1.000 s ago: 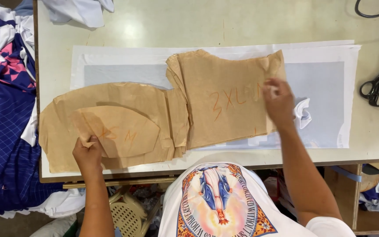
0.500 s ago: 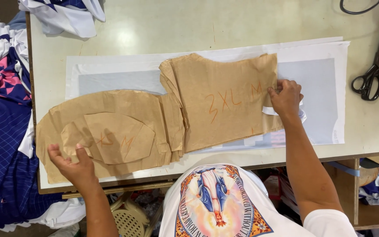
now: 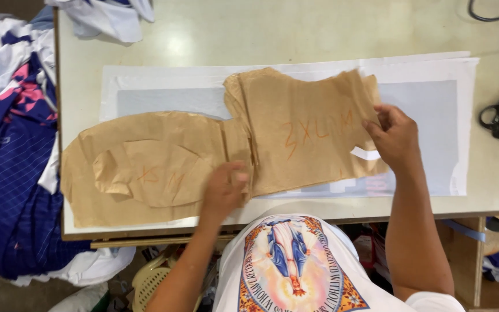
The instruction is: The person retrieves brown paper patterns from a drawer, unfolds and sorts them by size on a table, then places a 2XL pattern on white fabric and cuts the fabric along the pattern edge using shears.
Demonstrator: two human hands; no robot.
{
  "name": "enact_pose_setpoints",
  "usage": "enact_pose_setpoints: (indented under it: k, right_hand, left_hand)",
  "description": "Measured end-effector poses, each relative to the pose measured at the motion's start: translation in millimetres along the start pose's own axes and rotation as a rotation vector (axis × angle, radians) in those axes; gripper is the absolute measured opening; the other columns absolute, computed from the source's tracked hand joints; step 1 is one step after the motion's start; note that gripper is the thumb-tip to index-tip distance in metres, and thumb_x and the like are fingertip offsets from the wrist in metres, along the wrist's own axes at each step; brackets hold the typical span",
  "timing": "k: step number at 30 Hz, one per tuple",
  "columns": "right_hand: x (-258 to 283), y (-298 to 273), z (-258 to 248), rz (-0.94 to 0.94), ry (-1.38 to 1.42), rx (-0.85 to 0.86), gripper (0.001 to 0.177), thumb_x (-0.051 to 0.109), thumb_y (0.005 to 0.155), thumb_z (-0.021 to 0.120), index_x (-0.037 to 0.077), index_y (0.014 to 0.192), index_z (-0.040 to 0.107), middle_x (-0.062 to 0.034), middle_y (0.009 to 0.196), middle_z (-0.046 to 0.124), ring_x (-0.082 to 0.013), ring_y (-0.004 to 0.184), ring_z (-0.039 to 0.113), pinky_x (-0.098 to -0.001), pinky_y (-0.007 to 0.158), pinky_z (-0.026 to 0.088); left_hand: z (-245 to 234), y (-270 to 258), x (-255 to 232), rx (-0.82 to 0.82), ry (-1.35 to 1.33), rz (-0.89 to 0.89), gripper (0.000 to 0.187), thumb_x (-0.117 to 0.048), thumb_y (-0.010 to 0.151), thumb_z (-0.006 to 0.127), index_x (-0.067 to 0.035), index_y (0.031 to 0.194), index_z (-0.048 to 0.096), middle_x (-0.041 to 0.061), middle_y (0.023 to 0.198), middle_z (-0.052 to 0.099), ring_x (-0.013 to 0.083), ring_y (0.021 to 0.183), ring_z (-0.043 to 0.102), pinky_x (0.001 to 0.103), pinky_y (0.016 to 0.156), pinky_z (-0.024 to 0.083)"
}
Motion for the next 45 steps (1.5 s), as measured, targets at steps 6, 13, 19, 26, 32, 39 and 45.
enact_pose_setpoints:
  k: [6,13,19,26,32,39,45]
  right_hand:
    - [-13,-27,25,0.043,0.002,0.03,0.025,0.032,0.097,0.091,0.013,0.103,0.076,-0.0048,0.077,0.064,-0.0166,0.07,0.06,-0.0314,0.062,0.048]
    - [72,-77,50,0.031,0.138,0.33,0.047,0.01,0.082,0.089,0.006,0.126,0.072,-0.0212,0.088,0.074,-0.031,0.082,0.072,-0.0419,0.071,0.059]
    - [70,-91,61,0.041,0.393,0.53,0.055,0.01,0.084,0.087,0.005,0.136,0.069,-0.016,0.11,0.078,-0.0277,0.106,0.075,-0.0377,0.087,0.061]
    - [13,-70,45,0.005,0.042,0.259,0.047,0.025,0.096,0.08,0.012,0.14,0.069,-0.0154,0.135,0.069,-0.0381,0.126,0.066,-0.0435,0.104,0.056]
    - [-13,-71,60,-0.253,-0.13,0.236,0.044,0.031,0.099,0.077,0.008,0.136,0.072,-0.0165,0.134,0.069,-0.0377,0.133,0.063,-0.045,0.113,0.051]
    - [-23,-76,71,-0.361,-0.067,0.121,0.037,0.022,0.096,0.078,0.002,0.126,0.073,-0.0121,0.136,0.068,-0.0349,0.139,0.054,-0.049,0.12,0.043]
    - [-32,-69,68,-0.374,-0.089,0.071,0.036,0.023,0.098,0.078,0.001,0.126,0.073,-0.0132,0.135,0.068,-0.0347,0.138,0.053,-0.0482,0.121,0.042]
  left_hand:
    - [102,13,-59,0.376,-0.049,0.089,0.04,-0.038,0.102,0.065,-0.007,0.126,0.071,0.019,0.107,0.077,0.038,0.1,0.077,0.049,0.086,0.061]
    - [189,21,-39,0.304,-0.784,-0.552,0.032,-0.035,0.104,0.074,-0.007,0.118,0.066,0.009,0.101,0.072,0.0153,0.087,0.071,0.033,0.074,0.064]
    - [152,18,25,0.09,-0.778,-0.791,0.022,-0.007,0.098,0.064,0.002,0.115,0.074,0.018,0.094,0.074,0.0206,0.071,0.072,0.037,0.065,0.067]
    - [-36,33,35,-0.224,-0.493,-0.768,0.031,-0.01,0.094,0.071,0.005,0.121,0.068,0.01,0.092,0.062,0.0168,0.068,0.06,0.034,0.059,0.056]
    - [-192,32,46,-0.469,-0.286,-0.624,0.016,-0.01,0.097,0.066,-0.022,0.088,0.06,-0.004,0.074,0.056,0.0069,0.064,0.054,0.021,0.061,0.039]
    - [-284,-2,117,-0.59,0.115,-0.75,0.011,-0.024,0.103,0.063,-0.017,0.094,0.065,-0.012,0.084,0.054,0.0022,0.078,0.049,0.022,0.066,0.044]
    - [-284,-5,118,-0.609,0.198,-0.737,0.023,-0.024,0.106,0.065,-0.016,0.085,0.058,-0.012,0.083,0.047,0.003,0.079,0.044,0.024,0.065,0.04]
Point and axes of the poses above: each hand's wrist, its own y-axis towards the middle knuckle, its own z-axis out of the palm, x = y × z, the point moved 5 cm from there along y, towards the middle knuckle
